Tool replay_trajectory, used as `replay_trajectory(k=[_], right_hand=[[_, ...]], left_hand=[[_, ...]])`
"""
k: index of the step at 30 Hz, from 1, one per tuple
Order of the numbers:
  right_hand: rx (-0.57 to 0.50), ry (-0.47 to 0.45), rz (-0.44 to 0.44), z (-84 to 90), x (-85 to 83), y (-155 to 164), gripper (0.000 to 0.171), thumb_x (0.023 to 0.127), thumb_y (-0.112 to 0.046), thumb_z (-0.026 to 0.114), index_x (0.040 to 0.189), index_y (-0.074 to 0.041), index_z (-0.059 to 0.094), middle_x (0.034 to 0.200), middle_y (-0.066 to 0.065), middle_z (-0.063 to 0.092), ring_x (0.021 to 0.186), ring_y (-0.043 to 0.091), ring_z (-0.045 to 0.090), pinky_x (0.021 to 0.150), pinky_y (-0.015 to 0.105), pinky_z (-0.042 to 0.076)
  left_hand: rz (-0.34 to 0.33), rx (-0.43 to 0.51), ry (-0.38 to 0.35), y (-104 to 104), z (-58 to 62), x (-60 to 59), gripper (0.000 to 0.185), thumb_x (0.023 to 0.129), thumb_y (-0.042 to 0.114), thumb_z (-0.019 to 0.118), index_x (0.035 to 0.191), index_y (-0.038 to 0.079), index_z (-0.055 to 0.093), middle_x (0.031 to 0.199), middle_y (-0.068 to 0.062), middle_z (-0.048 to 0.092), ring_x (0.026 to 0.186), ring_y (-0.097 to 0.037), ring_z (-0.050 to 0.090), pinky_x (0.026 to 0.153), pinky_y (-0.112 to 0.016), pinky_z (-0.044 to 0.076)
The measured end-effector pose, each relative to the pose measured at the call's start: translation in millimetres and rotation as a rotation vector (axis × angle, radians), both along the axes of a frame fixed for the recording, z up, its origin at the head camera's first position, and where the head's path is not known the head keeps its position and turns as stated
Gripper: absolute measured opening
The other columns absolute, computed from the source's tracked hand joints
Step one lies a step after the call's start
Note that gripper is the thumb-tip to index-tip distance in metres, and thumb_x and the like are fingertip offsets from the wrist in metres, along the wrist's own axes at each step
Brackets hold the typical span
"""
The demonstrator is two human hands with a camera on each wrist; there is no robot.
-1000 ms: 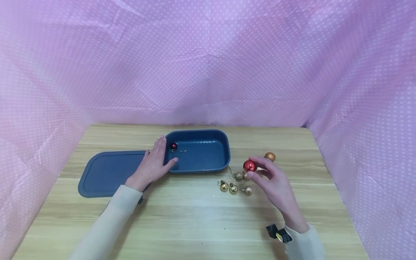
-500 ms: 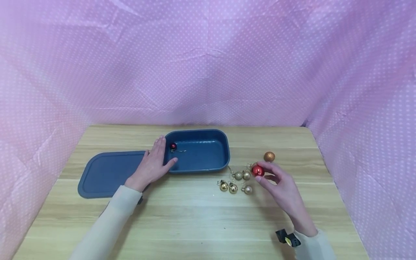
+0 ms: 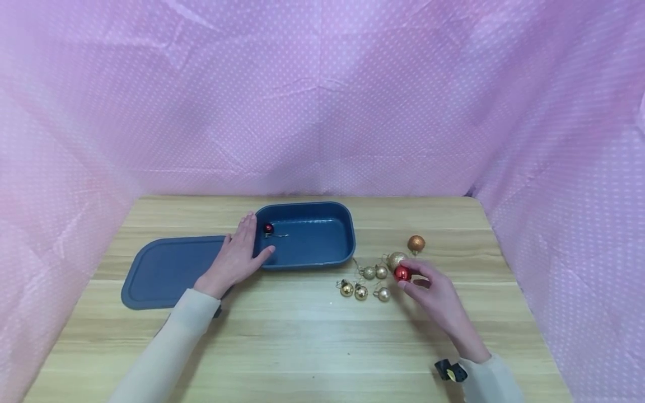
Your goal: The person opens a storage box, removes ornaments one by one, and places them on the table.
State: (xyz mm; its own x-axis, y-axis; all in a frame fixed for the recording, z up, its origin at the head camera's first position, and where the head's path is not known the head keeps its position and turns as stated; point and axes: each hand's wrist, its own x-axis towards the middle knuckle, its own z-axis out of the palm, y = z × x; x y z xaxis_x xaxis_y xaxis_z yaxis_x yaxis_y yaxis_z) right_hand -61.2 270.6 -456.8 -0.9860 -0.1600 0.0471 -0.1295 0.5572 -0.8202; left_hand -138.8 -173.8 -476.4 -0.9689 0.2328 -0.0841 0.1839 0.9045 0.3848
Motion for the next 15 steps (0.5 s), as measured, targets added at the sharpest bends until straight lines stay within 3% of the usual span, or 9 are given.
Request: replay_trajectory(k=[4, 9, 15], right_hand=[[0.024, -0.02, 0.025, -5.8, 0.8, 4.5, 0.048, 0.091, -0.004, 0.078, 0.136, 0.002, 0.063, 0.127, 0.02, 0.068, 0.11, 0.006, 0.065, 0.089, 0.017, 0.054], [0.037, -0.067, 0.018, -12.0, 3.4, 8.3, 0.048, 0.091, -0.003, 0.077, 0.136, 0.002, 0.062, 0.125, 0.021, 0.068, 0.11, 0.035, 0.069, 0.087, 0.016, 0.053], [0.046, -0.128, 0.007, -18.3, 6.5, 8.6, 0.049, 0.091, -0.007, 0.078, 0.136, 0.003, 0.062, 0.127, 0.025, 0.067, 0.109, 0.04, 0.069, 0.085, 0.018, 0.054]], left_hand=[[0.0, -0.012, 0.001, -0.2, -0.3, -1.3, 0.099, 0.103, 0.066, 0.042, 0.165, -0.001, 0.003, 0.173, -0.017, 0.0, 0.159, -0.033, 0.002, 0.119, -0.071, 0.015], [-0.002, 0.005, 0.013, 0.8, 0.8, -2.1, 0.099, 0.103, 0.066, 0.042, 0.165, 0.0, 0.003, 0.173, -0.016, 0.001, 0.159, -0.033, 0.003, 0.119, -0.071, 0.015], [-0.003, 0.0, 0.015, 0.5, 1.6, -1.0, 0.1, 0.102, 0.066, 0.044, 0.165, 0.0, 0.004, 0.174, -0.015, -0.001, 0.159, -0.033, 0.003, 0.119, -0.071, 0.016]])
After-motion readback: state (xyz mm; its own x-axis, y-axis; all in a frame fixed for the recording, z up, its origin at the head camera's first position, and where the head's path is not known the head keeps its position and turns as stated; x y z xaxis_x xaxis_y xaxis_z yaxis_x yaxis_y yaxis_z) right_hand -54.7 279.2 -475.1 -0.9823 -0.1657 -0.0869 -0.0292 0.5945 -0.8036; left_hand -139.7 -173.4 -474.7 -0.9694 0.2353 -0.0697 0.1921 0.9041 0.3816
